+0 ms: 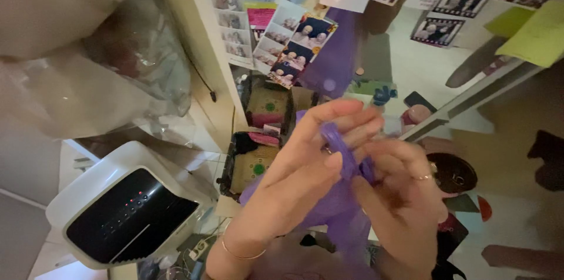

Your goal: Organizing various makeup and skincare products into containers and plastic bags at a vanity.

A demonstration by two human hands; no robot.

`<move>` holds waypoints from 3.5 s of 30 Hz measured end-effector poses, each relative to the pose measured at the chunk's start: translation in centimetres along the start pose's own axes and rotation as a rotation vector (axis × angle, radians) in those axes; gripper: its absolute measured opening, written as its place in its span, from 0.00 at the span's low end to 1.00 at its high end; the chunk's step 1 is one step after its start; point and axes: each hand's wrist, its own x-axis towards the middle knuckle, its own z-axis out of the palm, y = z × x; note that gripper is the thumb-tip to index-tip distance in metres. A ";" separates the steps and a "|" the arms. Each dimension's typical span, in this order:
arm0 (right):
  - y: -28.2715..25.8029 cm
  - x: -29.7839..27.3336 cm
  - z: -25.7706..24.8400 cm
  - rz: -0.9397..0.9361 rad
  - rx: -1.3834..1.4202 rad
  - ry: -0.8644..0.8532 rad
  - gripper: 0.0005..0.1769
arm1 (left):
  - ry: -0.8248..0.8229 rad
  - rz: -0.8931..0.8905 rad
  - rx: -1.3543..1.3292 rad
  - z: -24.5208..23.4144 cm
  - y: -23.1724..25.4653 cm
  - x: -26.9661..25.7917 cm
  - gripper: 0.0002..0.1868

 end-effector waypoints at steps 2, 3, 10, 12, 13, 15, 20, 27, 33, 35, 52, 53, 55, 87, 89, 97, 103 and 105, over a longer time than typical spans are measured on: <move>0.4 0.5 0.4 0.054 -0.016 0.001 0.29 | 0.007 0.006 0.005 -0.6 0.6 -0.4 0.33; 0.5 0.8 0.7 -0.012 0.040 -0.065 0.27 | 0.017 -0.014 0.062 -0.6 1.2 -0.7 0.33; -2.3 1.6 3.1 -0.021 0.148 0.119 0.15 | -0.065 -0.155 0.181 -3.4 3.5 -3.5 0.31; -2.5 2.3 3.7 -0.011 0.306 0.155 0.17 | -0.044 -0.155 0.248 -4.5 4.0 -4.5 0.29; -2.6 2.6 4.0 -0.006 0.464 0.197 0.19 | -0.029 -0.158 0.316 -5.0 4.1 -5.0 0.27; -0.9 2.4 3.3 -0.067 0.448 0.189 0.14 | 0.008 -0.130 0.324 -6.7 3.6 -5.8 0.25; -1.4 3.1 2.8 -0.045 0.212 0.372 0.08 | 0.096 -0.069 0.360 -10.3 1.8 -5.6 0.22; 1.4 4.0 -2.4 -0.272 0.190 0.270 0.10 | 0.184 -0.107 0.791 -11.7 -1.9 -2.5 0.20; 1.9 4.7 -3.3 -0.303 0.189 0.372 0.12 | 0.242 -0.206 1.215 -14.1 -5.4 -0.5 0.23; 0.4 4.9 -2.6 -0.307 0.141 0.434 0.12 | 0.235 -0.212 1.469 -17.0 -7.9 -0.6 0.28; 2.1 2.6 -7.1 -0.344 0.254 0.422 0.11 | -0.146 -0.753 1.962 -32.7 -25.8 -2.0 0.74; 2.1 2.7 -7.1 -0.345 0.254 0.425 0.11 | -0.149 -0.752 1.963 -33.4 -26.4 -2.1 0.74; 2.0 2.7 -7.1 -0.292 0.217 0.452 0.08 | -0.156 -0.663 2.097 -34.8 -27.6 -2.5 0.63; 2.4 5.3 -3.2 -0.143 0.434 0.183 0.08 | -0.359 -0.384 1.861 -33.7 -33.0 -5.5 0.43; 2.5 5.4 -2.7 -0.130 0.450 0.175 0.08 | -0.375 -0.386 1.842 -33.3 -33.3 -5.7 0.43; 3.9 6.5 -0.8 -0.037 0.415 0.097 0.08 | -0.407 -0.402 1.765 -30.9 -35.2 -6.2 0.44; 6.8 8.1 -0.9 0.020 0.323 0.023 0.12 | -0.421 -0.404 1.715 -28.3 -35.6 -5.7 0.45; 7.3 8.7 -0.6 0.033 0.310 0.033 0.13 | -0.428 -0.406 1.697 -27.3 -35.3 -5.8 0.45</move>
